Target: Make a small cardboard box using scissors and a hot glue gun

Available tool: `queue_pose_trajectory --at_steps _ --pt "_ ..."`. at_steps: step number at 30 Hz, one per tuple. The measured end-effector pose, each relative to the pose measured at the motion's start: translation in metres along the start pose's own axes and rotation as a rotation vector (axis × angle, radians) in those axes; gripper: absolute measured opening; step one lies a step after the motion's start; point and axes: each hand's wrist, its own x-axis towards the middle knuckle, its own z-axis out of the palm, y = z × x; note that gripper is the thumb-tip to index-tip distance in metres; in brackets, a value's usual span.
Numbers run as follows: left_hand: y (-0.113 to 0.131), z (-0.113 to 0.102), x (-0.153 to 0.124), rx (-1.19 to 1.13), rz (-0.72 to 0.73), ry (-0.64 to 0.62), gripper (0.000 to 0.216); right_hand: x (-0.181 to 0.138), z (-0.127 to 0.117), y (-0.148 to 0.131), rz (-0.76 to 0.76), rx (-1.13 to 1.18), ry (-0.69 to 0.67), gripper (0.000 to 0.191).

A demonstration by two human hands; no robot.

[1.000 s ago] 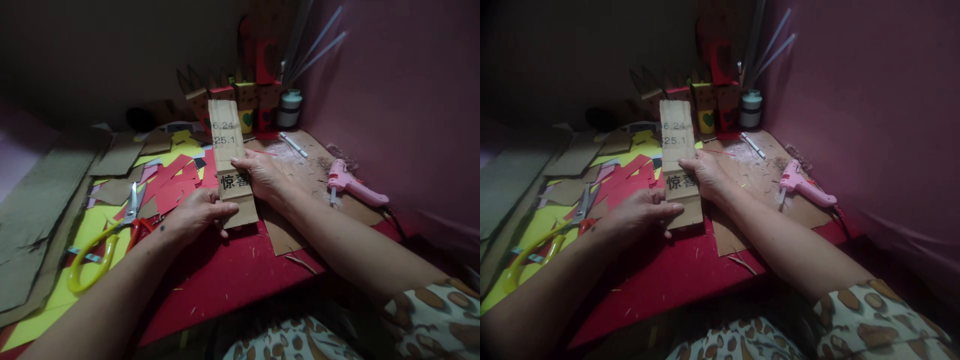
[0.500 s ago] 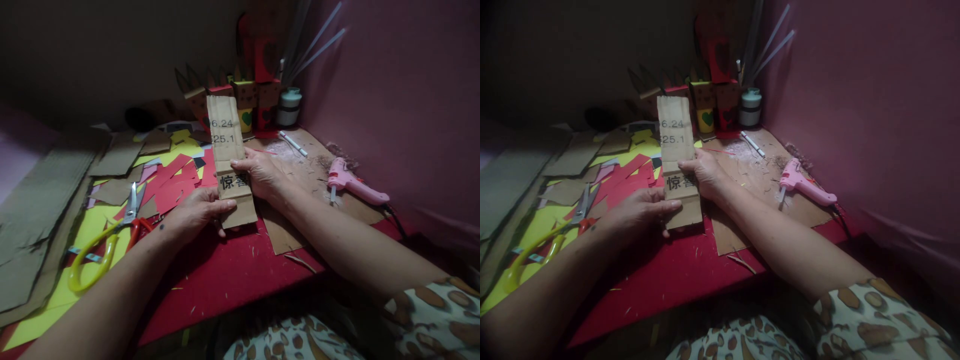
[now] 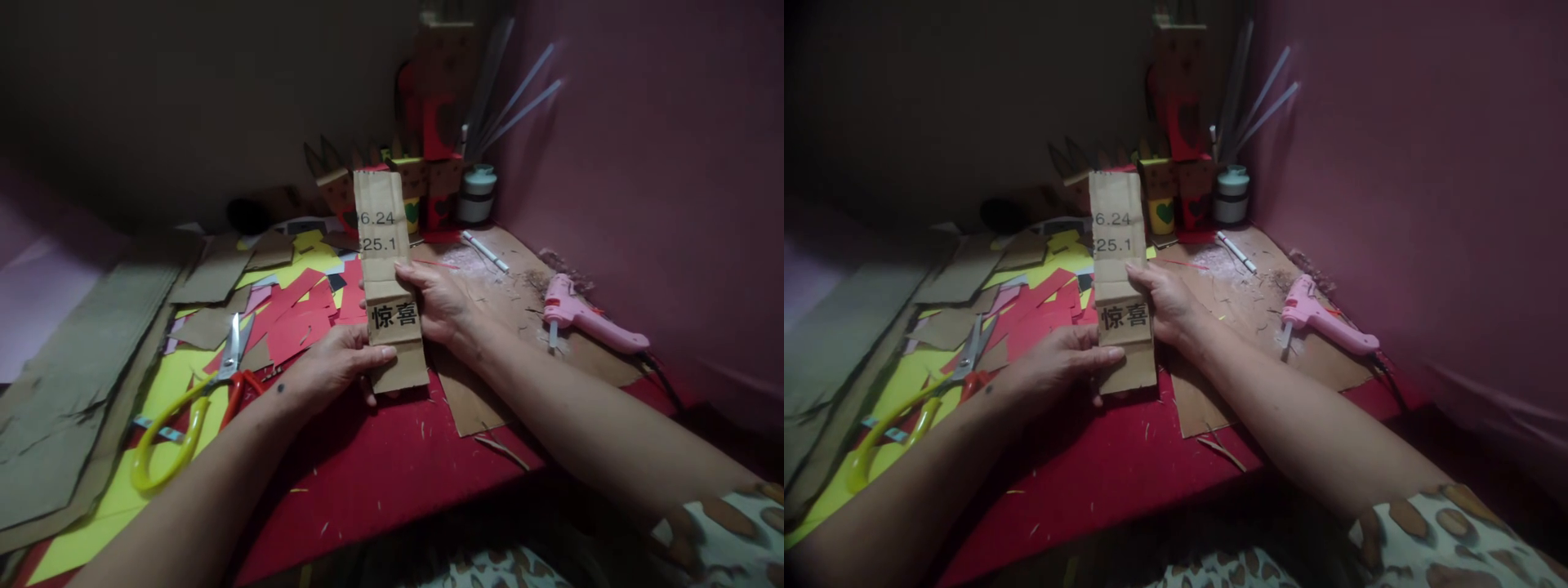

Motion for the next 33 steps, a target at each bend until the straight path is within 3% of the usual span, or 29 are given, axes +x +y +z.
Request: queue_pose_trajectory --at_steps 4,7,12,16,22,28,33 --pt "-0.001 0.001 -0.001 0.033 0.012 0.037 0.011 0.002 -0.002 0.001 0.008 0.0 -0.038 0.021" --pt "-0.001 0.002 -0.002 0.059 0.009 0.057 0.015 0.001 -0.003 0.001 0.034 -0.063 -0.048 0.031" --pt "-0.001 0.002 -0.001 0.067 0.001 0.07 0.018 -0.005 -0.004 0.005 -0.15 -0.191 -0.058 0.034" --pt "-0.004 0.001 0.003 0.035 -0.008 0.088 0.019 -0.006 -0.005 0.012 -0.161 -0.205 -0.101 0.034" --pt "-0.007 0.0 0.006 -0.026 -0.02 0.087 0.014 -0.007 -0.001 0.015 -0.19 -0.206 -0.034 0.037" --pt "-0.008 -0.004 0.004 -0.074 -0.024 0.048 0.015 -0.005 -0.004 0.016 -0.107 -0.08 -0.026 0.032" --pt "-0.005 -0.006 0.003 -0.084 -0.051 -0.003 0.02 -0.007 -0.006 0.015 0.176 0.032 -0.167 0.02"
